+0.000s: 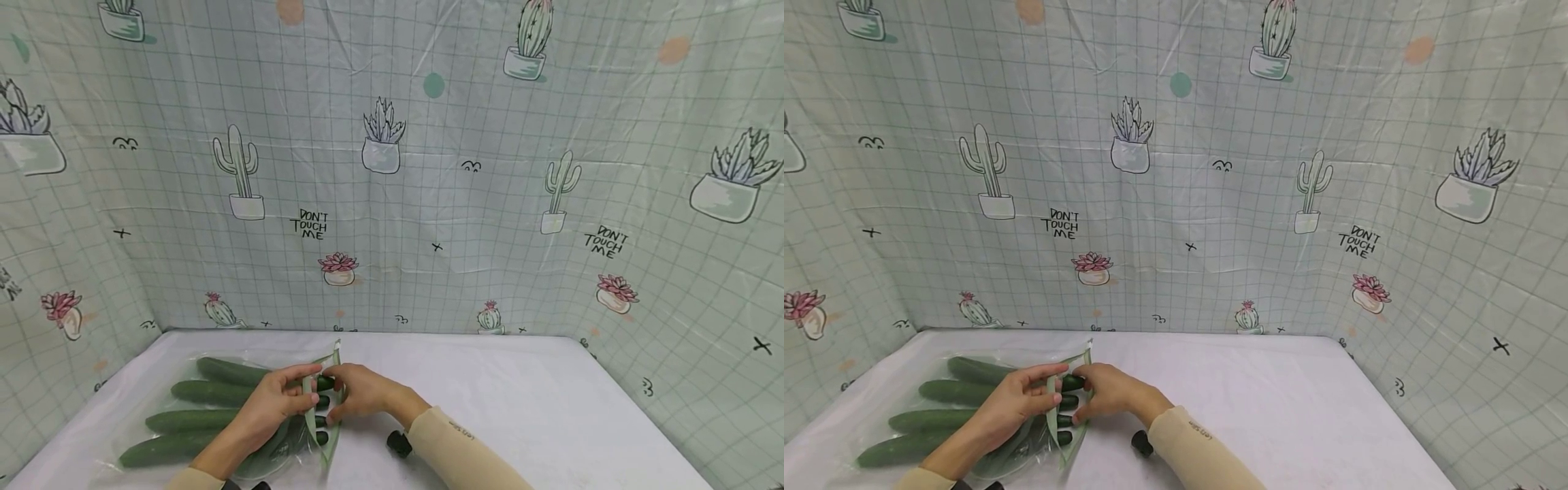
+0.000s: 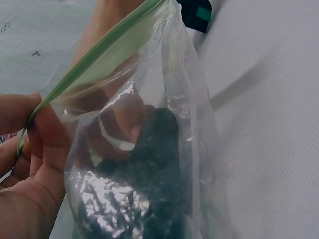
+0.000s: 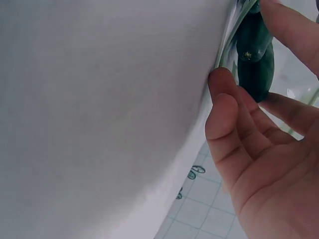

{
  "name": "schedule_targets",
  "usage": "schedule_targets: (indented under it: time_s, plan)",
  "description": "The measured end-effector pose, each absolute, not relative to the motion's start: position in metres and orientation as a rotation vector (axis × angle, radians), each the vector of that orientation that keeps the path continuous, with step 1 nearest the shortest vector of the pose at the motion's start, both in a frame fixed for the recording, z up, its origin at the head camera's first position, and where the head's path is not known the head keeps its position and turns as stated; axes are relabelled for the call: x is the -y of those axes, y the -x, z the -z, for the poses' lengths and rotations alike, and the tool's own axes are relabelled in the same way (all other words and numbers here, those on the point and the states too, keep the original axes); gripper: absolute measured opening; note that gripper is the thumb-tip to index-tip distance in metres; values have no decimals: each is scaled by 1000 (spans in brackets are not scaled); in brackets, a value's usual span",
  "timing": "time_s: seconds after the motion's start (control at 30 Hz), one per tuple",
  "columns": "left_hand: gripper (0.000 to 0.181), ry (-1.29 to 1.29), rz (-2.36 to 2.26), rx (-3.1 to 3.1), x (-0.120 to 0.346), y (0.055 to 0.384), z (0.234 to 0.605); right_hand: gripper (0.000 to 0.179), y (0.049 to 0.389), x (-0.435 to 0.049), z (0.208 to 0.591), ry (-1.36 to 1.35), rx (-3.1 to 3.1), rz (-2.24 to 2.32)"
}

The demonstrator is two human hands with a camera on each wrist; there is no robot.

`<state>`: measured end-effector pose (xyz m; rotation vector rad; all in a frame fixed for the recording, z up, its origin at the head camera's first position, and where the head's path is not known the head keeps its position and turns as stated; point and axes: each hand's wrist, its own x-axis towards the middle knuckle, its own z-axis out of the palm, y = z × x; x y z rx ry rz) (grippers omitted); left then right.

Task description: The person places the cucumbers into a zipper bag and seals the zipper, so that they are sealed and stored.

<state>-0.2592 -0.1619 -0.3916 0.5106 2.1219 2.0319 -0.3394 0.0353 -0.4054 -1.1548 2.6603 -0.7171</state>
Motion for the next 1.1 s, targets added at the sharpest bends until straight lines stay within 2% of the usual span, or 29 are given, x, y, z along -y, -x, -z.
schedule_targets:
  time_s: [0.27, 0.6, 1.1]
  plan:
    - [61, -513, -2032, -2110, 162, 261, 394, 69, 339, -44, 404, 1112, -2625, 758]
    - [59, -453, -2013, -2176, 153, 262, 398, 50, 354, -63, 399, 1035, -2693, 866]
    - [57, -462, -1887, -2262, 152, 260, 400, 35, 382, -53, 402, 973, -2812, 971]
